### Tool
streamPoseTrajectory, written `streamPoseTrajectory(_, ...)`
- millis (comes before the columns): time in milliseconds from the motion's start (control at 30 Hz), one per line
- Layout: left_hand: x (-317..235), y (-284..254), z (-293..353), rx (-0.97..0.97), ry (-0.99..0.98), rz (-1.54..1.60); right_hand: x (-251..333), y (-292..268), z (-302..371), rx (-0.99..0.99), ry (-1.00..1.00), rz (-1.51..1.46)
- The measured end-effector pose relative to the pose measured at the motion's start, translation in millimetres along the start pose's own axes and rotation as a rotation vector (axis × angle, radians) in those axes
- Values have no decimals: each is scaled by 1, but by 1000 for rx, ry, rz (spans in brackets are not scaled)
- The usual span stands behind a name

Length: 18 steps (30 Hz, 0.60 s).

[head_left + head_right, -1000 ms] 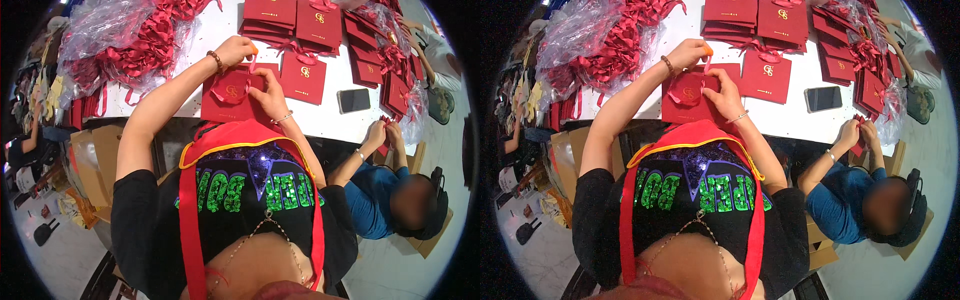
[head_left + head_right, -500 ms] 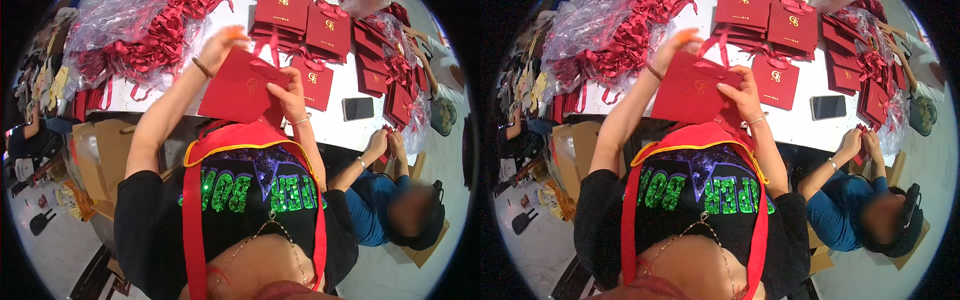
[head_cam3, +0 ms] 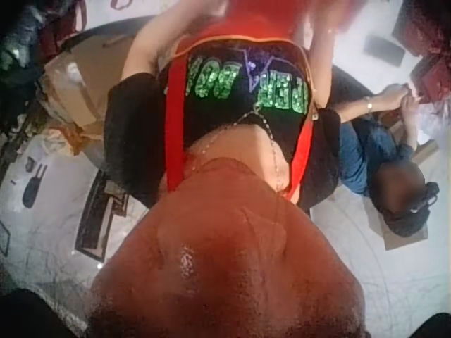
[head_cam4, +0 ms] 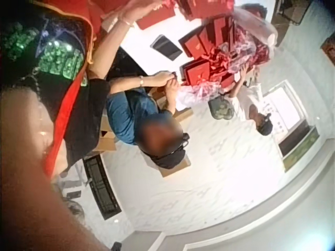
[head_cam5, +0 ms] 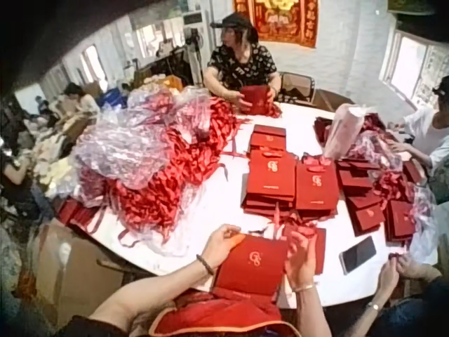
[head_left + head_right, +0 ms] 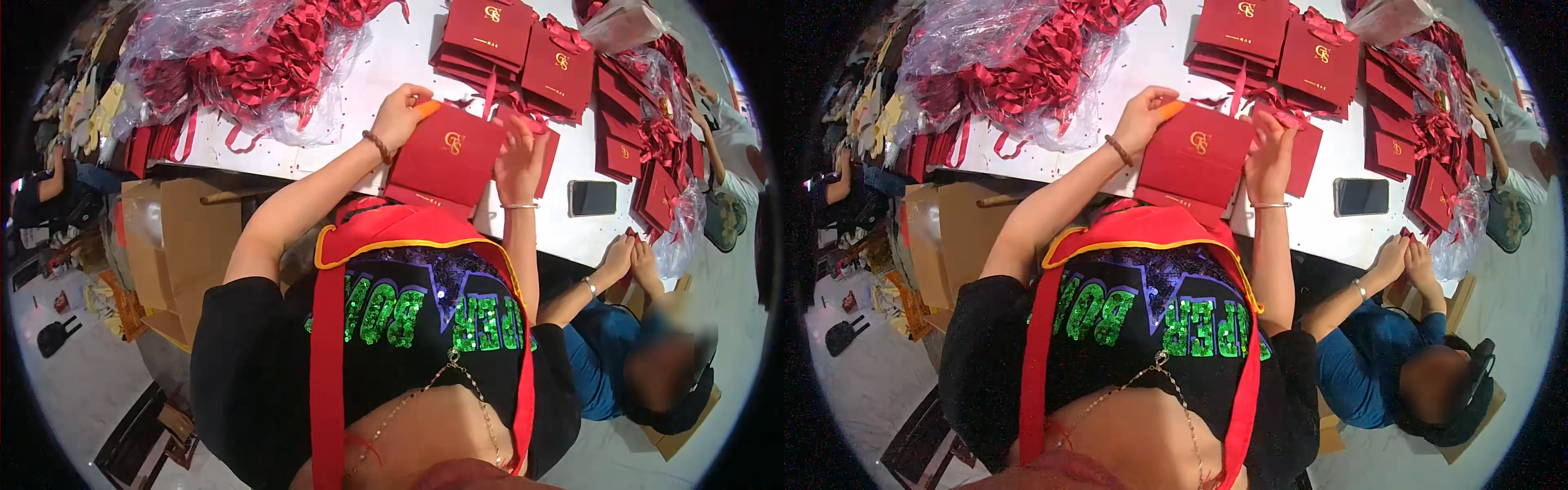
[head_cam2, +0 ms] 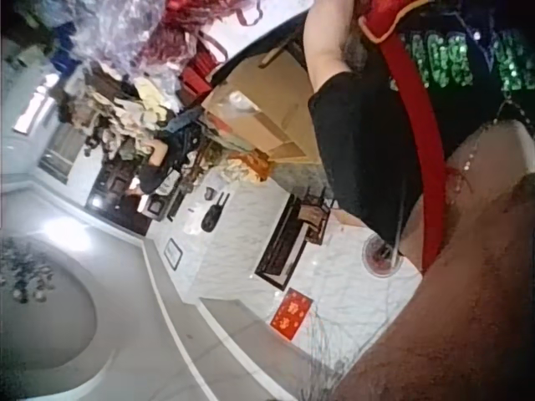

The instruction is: Tying red ribbons onto small red gift bags at a workstation.

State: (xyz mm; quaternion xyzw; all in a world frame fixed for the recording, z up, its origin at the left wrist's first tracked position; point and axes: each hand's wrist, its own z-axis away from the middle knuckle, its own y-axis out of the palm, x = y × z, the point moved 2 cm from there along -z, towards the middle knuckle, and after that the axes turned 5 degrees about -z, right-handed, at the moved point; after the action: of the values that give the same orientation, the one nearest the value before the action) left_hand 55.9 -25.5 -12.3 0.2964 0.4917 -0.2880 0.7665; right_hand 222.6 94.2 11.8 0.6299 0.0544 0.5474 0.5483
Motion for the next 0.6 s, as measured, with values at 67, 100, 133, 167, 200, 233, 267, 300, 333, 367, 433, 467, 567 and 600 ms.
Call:
streamPoseTrajectory(67, 10, -6, -2, 76, 111, -458, -4, -8, 5, -127, -38, 502)
streamPoseTrajectory(100, 7, -8, -3, 48, 237, -570, -10, -18, 4, -105, -61, 634)
streamPoseTrajectory(133, 1, -18, -8, -80, 362, -748, -12, -25, 5, -113, -38, 645)
streamPoseTrajectory(167, -7, -34, -13, -216, 484, -921, -13, -24, 7, -120, -10, 658)
streamPoseTrajectory(200, -11, -62, -24, -311, 810, -1128, -15, -27, 7, -114, -43, 698)
streamPoseTrajectory(233, -26, -76, -29, -325, 877, -1411, -13, -29, 7, -136, -48, 700)
streamPoseTrajectory(267, -39, -89, -28, -388, 821, -1694, -12, -27, 8, -152, 2, 747)
streamPoseTrajectory(300, -41, -106, -33, -409, 673, -1933, -12, -26, 10, -164, 54, 796)
streamPoseTrajectory(333, -41, -124, -39, -370, 703, -1978, -15, -35, 6, -120, -100, 1010)
streamPoseTrajectory(367, -38, -145, -43, -339, 723, -2027, -14, -27, 6, -70, -252, 1222)
streamPoseTrajectory(433, -34, -160, -48, -294, 729, -2045, -13, -18, 8, 0, -591, 1674)
streamPoseTrajectory(467, -35, -159, -48, -282, 713, -2036, -11, -13, 8, -6, -589, 1676)
streamPoseTrajectory(567, -34, -145, -44, -257, 711, -2061, -6, 5, 9, -3, -712, 1778)
streamPoseTrajectory(600, -34, -137, -41, -264, 792, -2083, -7, 8, 7, 110, -715, 1730)
